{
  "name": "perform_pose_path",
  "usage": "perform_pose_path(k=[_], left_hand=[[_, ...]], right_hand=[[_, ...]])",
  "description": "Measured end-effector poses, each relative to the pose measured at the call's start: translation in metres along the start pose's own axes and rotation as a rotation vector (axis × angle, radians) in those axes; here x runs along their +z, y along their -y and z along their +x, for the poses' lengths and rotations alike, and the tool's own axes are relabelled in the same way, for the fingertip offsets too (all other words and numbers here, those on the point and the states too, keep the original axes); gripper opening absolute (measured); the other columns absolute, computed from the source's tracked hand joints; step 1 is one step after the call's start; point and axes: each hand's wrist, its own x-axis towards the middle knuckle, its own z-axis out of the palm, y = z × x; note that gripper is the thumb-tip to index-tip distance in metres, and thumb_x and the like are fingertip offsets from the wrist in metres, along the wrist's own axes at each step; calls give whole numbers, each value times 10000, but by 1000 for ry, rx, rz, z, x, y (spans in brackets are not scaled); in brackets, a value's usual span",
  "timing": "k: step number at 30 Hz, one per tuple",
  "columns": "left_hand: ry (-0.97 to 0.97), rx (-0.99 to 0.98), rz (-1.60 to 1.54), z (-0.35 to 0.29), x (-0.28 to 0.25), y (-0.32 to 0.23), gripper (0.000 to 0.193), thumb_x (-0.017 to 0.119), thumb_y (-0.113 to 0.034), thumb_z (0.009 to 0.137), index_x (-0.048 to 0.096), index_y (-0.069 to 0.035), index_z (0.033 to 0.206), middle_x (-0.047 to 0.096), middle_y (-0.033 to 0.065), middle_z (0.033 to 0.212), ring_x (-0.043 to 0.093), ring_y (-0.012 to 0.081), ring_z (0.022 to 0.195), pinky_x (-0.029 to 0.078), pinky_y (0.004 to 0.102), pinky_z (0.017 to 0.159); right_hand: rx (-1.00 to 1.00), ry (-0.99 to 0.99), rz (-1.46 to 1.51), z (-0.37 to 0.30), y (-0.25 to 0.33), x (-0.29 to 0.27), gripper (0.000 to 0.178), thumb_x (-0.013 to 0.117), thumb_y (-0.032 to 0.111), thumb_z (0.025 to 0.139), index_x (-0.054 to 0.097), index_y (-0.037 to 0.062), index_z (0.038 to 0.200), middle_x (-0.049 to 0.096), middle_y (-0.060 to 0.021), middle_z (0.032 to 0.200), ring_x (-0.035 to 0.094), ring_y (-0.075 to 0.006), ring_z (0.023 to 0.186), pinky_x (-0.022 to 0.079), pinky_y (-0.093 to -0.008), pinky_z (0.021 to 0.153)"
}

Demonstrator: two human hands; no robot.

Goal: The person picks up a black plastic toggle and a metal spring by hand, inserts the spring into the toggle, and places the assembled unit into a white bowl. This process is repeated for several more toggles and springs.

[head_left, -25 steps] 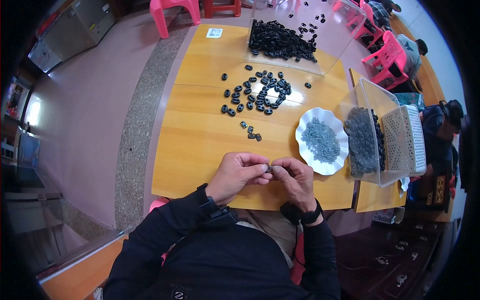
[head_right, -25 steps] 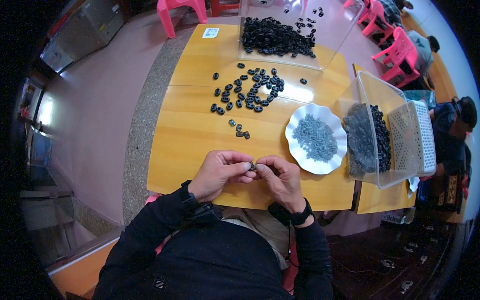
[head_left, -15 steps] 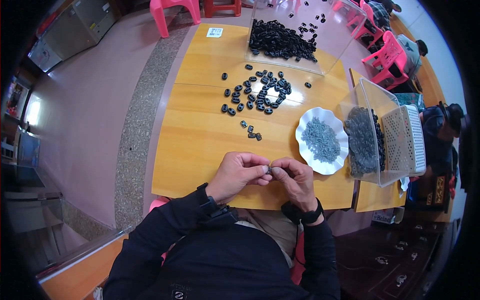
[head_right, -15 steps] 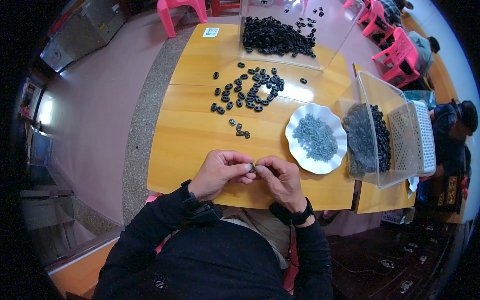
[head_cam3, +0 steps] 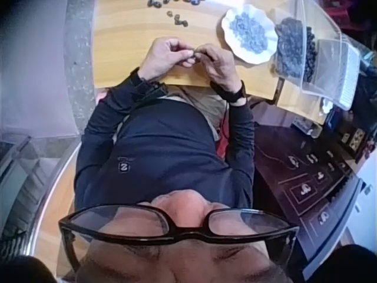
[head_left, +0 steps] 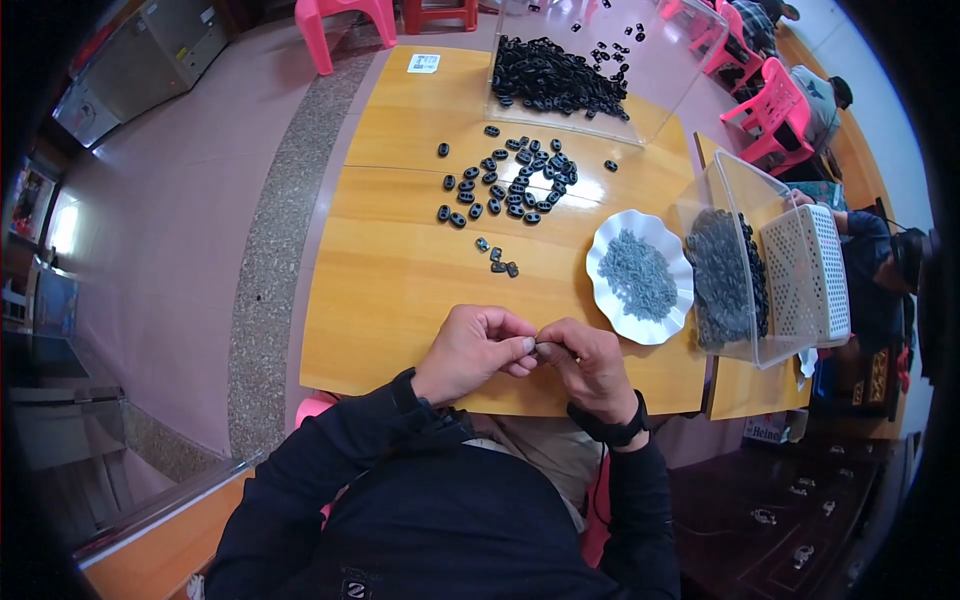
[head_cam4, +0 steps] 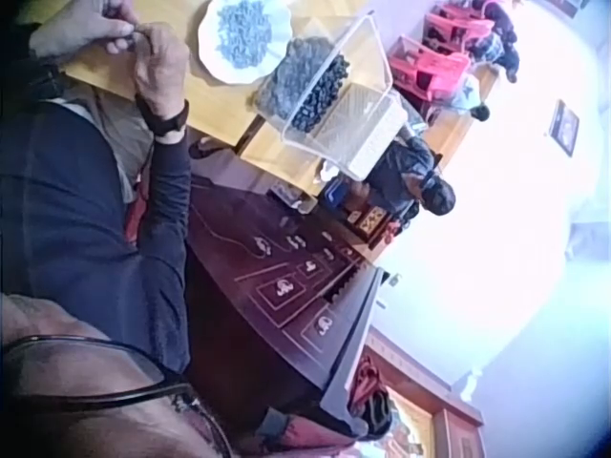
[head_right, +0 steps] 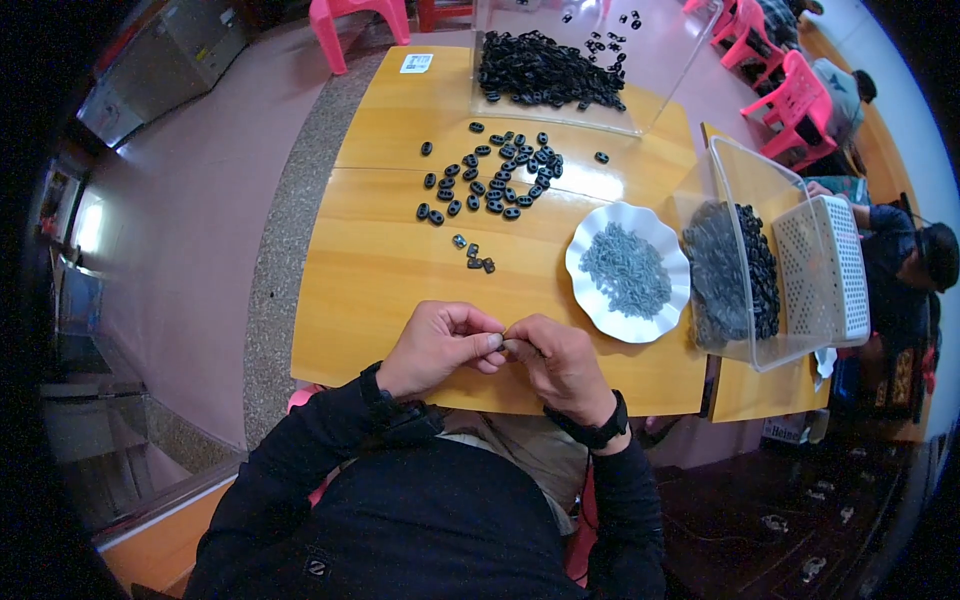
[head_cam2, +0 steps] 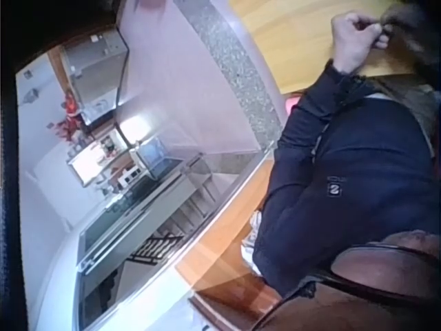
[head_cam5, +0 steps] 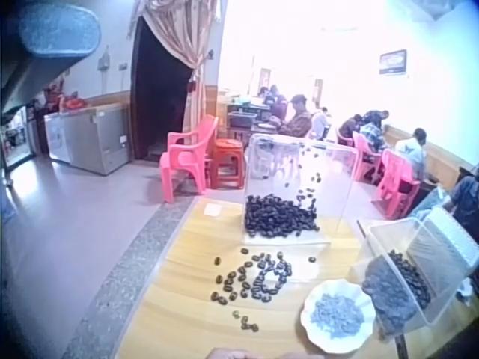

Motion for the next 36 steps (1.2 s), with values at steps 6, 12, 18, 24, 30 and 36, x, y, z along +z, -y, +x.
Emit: perform_pose_path(k=[6, 12, 18, 24, 30, 36], left_hand=[[-11, 25, 42, 0, 1, 2, 181, 598, -23, 882, 608, 64, 1041, 667, 117, 898, 658, 143, 775, 557, 251, 720], [-14, 62, 44, 0, 2, 2, 230, 591, -22, 887, 593, 75, 1095, 664, 135, 949, 658, 160, 850, 551, 252, 759], [-18, 41, -19, -1, 0, -2, 255, 590, -22, 888, 576, 81, 1121, 661, 140, 961, 662, 171, 857, 554, 251, 759], [-26, 20, -109, -2, 1, -3, 164, 596, -18, 881, 573, 67, 1020, 655, 144, 947, 667, 174, 835, 561, 254, 740], [-18, 9, -60, -2, 0, -4, 129, 600, -10, 875, 574, 57, 982, 661, 133, 891, 667, 167, 805, 564, 261, 720], [-25, 38, -28, -4, 2, -1, 132, 608, -9, 869, 587, 56, 981, 660, 128, 885, 664, 164, 793, 562, 258, 718]], right_hand=[[120, 38, 50, -1, -3, -2, 55, 623, 34, 861, 618, -16, 885, 632, -36, 735, 571, -86, 661, 461, -229, 604], [255, -8, 319, -1, -7, 1, 93, 595, 50, 893, 626, -32, 921, 652, -30, 785, 596, -77, 713, 482, -216, 636], [251, -3, 437, 0, -9, 3, 95, 562, 21, 905, 612, -40, 957, 658, -59, 819, 628, -104, 745, 516, -230, 676], [252, 11, 499, -2, -8, 2, 94, 566, 30, 912, 600, -44, 959, 640, -58, 859, 631, -122, 780, 538, -251, 728], [244, -2, 428, -2, -6, 3, 77, 590, 33, 896, 610, -36, 923, 642, -40, 803, 607, -95, 735, 503, -218, 674], [190, -4, 241, 1, -4, 3, 57, 618, 31, 868, 646, -14, 847, 660, -24, 756, 584, -77, 670, 468, -212, 608]])
